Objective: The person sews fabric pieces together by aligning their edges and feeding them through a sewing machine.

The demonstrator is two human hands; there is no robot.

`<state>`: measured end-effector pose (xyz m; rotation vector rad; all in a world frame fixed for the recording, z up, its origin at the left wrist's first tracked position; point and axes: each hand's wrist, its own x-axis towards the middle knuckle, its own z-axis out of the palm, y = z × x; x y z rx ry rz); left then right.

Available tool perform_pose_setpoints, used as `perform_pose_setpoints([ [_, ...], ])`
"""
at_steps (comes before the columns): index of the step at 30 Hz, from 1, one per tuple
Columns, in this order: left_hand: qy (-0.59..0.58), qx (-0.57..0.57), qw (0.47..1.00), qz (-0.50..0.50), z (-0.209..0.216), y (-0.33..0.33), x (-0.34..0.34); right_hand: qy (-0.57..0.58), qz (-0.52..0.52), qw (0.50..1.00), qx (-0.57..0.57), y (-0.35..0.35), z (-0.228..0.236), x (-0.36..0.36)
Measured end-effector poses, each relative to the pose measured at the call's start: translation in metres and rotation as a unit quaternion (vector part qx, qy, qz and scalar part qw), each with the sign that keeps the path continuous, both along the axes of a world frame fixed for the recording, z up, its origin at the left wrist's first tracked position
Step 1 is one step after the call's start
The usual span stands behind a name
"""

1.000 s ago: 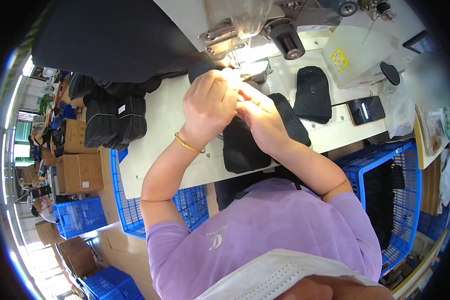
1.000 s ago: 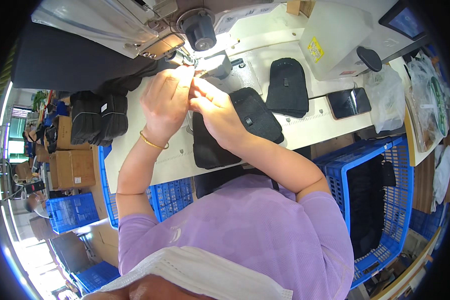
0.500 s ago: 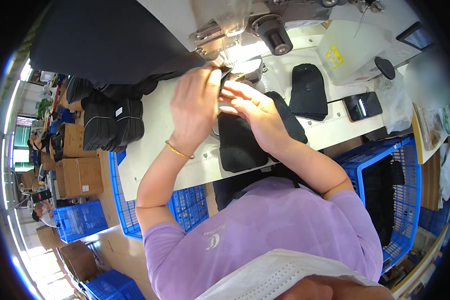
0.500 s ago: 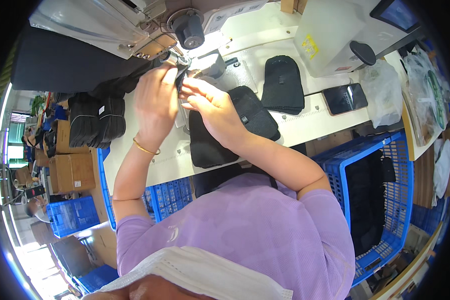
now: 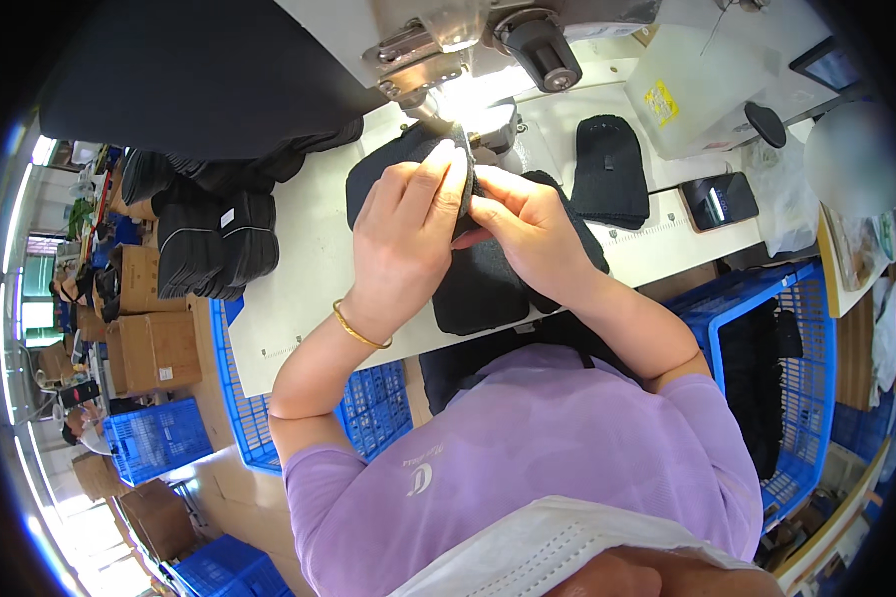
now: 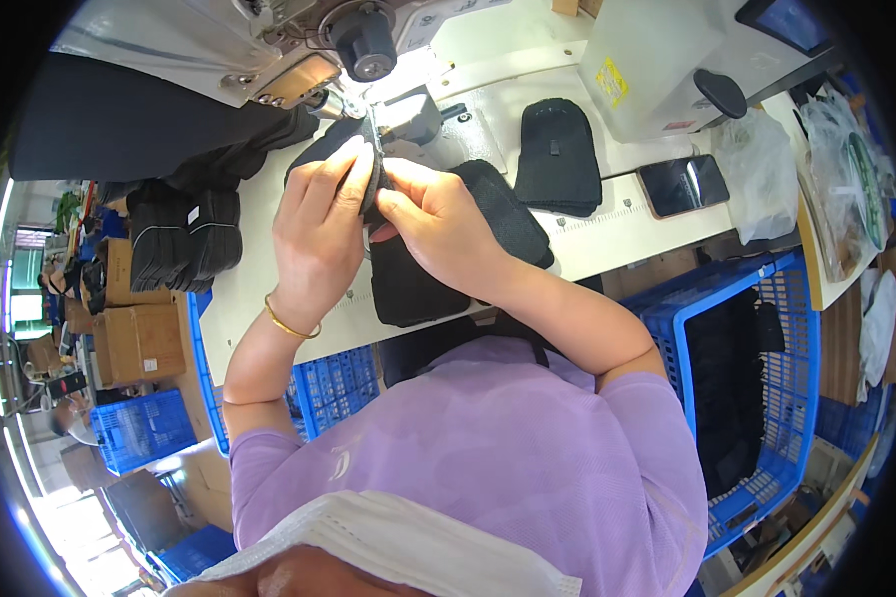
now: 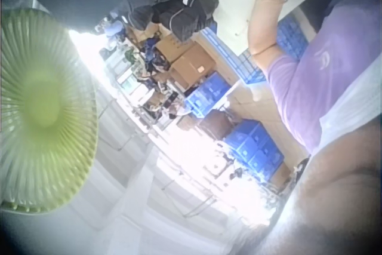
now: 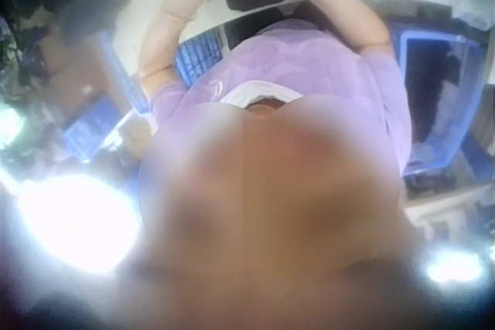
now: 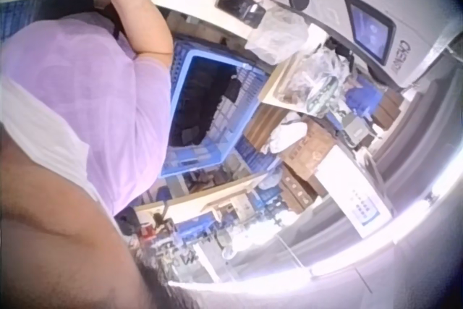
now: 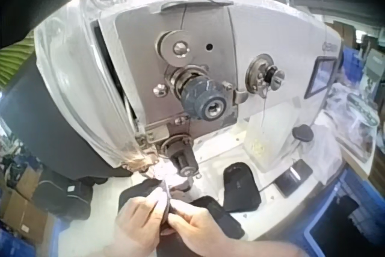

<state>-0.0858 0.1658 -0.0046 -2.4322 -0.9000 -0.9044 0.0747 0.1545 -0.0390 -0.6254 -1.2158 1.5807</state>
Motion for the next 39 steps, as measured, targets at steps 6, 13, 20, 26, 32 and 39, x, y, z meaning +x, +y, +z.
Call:
perform_pose_setpoints([
  [6, -0.016, 0.002, 1.0, 0.019, -0.009, -0.005, 0.008, -0.012, -0.04, 0.999, 0.012, -0.007, 0.004, 0.006],
  [13, -0.107, -0.002, 0.993, -0.059, -0.022, -0.016, -0.009, -0.094, -0.007, 0.995, -0.031, -0.013, 0.002, 0.02],
  [20, -0.056, 0.067, 0.992, -0.09, -0.026, -0.013, -0.013, -0.112, -0.043, 0.992, 0.035, -0.013, 0.003, 0.014],
  [26, -0.02, 0.099, 0.988, -0.116, -0.025, -0.008, -0.016, -0.18, -0.091, 0.975, 0.093, -0.01, 0.009, 0.01],
  [32, -0.064, 0.151, 0.982, -0.093, -0.038, -0.002, -0.011, -0.242, -0.144, 0.95, 0.136, -0.012, 0.011, 0.008],
  [39, -0.036, 0.176, 0.982, -0.052, -0.039, 0.01, -0.019, -0.176, -0.109, 0.975, 0.075, -0.004, 0.009, 0.01],
])
